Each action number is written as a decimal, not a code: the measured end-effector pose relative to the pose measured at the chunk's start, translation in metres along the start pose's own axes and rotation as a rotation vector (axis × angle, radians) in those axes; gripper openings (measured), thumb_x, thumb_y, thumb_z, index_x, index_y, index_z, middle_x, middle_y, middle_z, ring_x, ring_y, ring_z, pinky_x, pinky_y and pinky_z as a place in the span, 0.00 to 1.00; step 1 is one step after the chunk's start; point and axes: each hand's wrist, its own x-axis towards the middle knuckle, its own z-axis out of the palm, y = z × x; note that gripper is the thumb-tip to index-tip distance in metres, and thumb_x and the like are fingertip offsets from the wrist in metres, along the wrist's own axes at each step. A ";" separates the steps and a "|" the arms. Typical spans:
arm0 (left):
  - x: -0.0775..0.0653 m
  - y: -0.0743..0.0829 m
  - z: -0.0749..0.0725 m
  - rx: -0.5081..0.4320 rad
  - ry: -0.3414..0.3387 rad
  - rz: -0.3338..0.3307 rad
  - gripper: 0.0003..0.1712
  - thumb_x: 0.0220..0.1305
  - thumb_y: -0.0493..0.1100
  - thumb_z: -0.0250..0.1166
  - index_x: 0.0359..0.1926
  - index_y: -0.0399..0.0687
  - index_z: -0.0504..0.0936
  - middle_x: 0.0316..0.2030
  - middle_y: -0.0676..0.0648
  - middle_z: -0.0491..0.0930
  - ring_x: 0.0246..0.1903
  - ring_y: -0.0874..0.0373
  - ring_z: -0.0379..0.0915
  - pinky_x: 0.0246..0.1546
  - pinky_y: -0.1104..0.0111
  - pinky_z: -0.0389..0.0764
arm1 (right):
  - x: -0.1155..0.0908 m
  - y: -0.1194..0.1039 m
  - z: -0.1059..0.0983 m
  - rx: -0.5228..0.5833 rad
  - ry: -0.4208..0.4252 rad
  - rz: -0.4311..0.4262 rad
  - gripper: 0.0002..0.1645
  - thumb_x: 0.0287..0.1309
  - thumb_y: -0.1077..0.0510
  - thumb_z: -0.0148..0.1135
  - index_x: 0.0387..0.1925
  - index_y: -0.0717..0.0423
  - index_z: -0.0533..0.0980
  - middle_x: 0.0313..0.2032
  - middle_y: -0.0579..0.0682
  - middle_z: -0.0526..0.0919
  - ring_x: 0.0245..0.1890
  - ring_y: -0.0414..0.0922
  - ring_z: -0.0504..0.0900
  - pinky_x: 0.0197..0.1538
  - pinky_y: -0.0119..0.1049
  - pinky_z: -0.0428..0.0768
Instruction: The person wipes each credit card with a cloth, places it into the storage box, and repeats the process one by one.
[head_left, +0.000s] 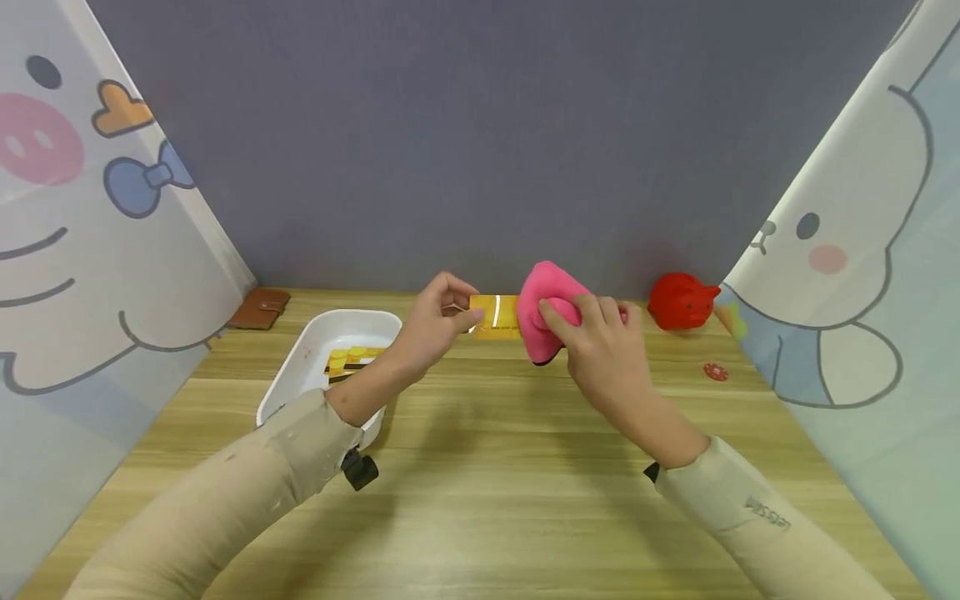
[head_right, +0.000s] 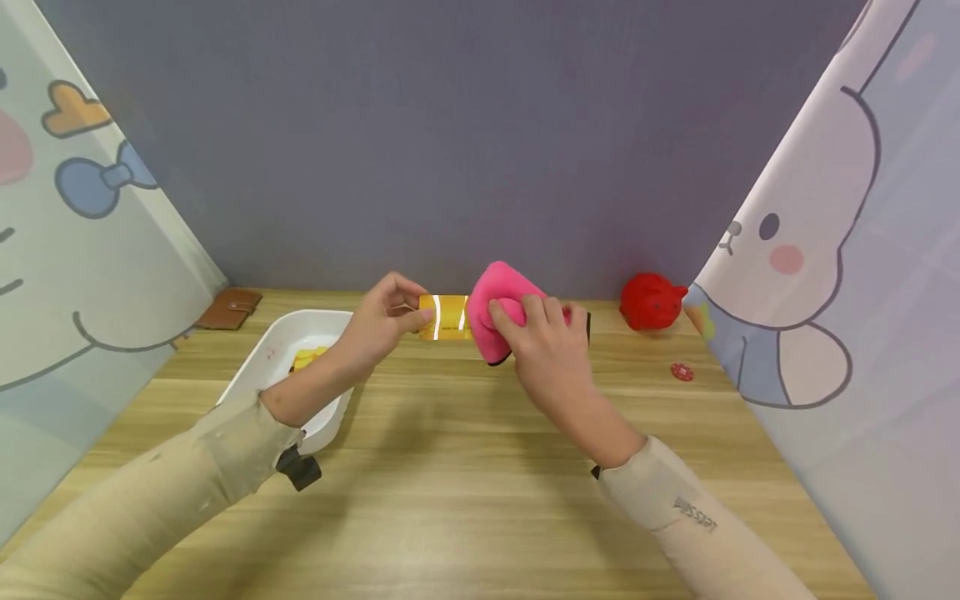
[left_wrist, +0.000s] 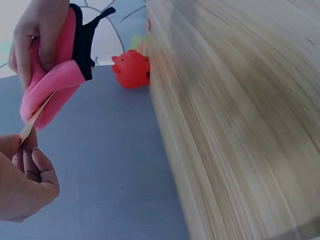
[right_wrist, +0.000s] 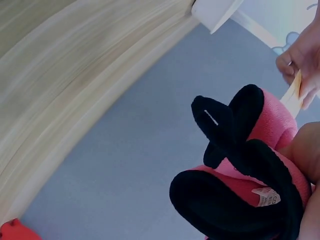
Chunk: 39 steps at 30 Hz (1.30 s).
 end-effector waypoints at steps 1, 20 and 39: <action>-0.001 0.000 -0.001 0.001 0.000 -0.002 0.14 0.68 0.34 0.64 0.52 0.42 0.72 0.34 0.51 0.73 0.36 0.49 0.74 0.37 0.65 0.71 | -0.001 0.002 0.000 -0.009 -0.006 0.006 0.31 0.47 0.73 0.61 0.53 0.46 0.80 0.39 0.61 0.78 0.33 0.58 0.75 0.40 0.54 0.73; 0.007 0.007 -0.021 0.342 -0.166 -0.001 0.23 0.73 0.35 0.50 0.65 0.54 0.77 0.63 0.48 0.74 0.50 0.51 0.73 0.29 0.67 0.69 | -0.012 0.027 -0.005 -0.026 -0.083 0.073 0.29 0.50 0.73 0.58 0.52 0.47 0.79 0.38 0.60 0.77 0.32 0.58 0.73 0.38 0.55 0.71; 0.008 0.000 -0.021 0.401 -0.230 -0.109 0.09 0.66 0.49 0.69 0.39 0.49 0.86 0.34 0.49 0.71 0.37 0.54 0.65 0.35 0.64 0.68 | -0.011 0.022 -0.007 0.008 -0.025 0.076 0.27 0.51 0.75 0.55 0.49 0.48 0.78 0.34 0.59 0.76 0.29 0.57 0.72 0.39 0.55 0.73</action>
